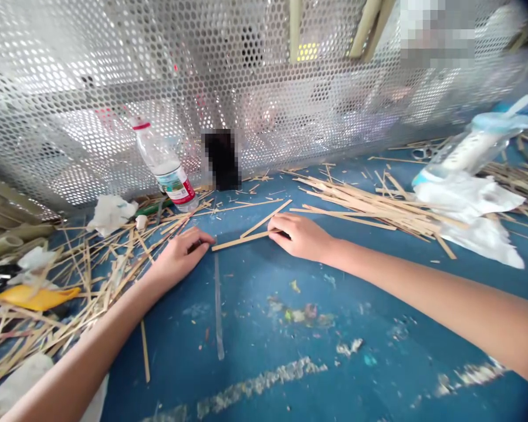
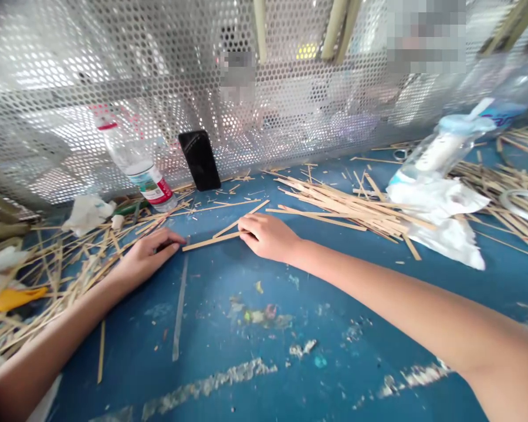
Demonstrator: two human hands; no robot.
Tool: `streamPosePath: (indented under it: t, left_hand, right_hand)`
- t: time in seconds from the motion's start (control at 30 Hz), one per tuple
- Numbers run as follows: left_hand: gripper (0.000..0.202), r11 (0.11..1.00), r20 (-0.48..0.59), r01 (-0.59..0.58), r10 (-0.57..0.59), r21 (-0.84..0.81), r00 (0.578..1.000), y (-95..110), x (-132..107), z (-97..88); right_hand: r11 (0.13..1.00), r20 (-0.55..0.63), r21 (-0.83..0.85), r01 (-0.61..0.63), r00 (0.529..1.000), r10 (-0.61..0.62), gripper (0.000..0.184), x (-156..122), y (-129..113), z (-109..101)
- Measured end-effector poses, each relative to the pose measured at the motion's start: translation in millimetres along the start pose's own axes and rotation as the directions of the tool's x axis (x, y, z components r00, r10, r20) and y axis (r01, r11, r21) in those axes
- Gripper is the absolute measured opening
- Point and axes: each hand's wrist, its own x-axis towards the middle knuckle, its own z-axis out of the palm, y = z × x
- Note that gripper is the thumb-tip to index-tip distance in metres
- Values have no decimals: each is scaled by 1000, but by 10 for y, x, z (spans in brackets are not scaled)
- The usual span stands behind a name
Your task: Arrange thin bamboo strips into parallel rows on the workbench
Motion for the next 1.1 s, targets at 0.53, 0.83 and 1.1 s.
streamPosePath:
  t: [0.53, 0.83, 1.1]
  left_hand:
    - [25, 991, 17, -120, 119, 63, 993, -39, -29, 37]
    - [28, 880, 24, -250, 263, 403, 964, 88, -45, 85]
    - [30, 991, -157, 135, -132, 9, 979, -9, 7, 78]
  right_hand:
    - [983, -2, -167, 75, 997, -77, 22, -32, 24, -2]
    - [960, -39, -279, 29, 998, -41, 17, -51, -38, 4]
    - [979, 36, -145, -143, 988, 149, 30, 147, 369, -107]
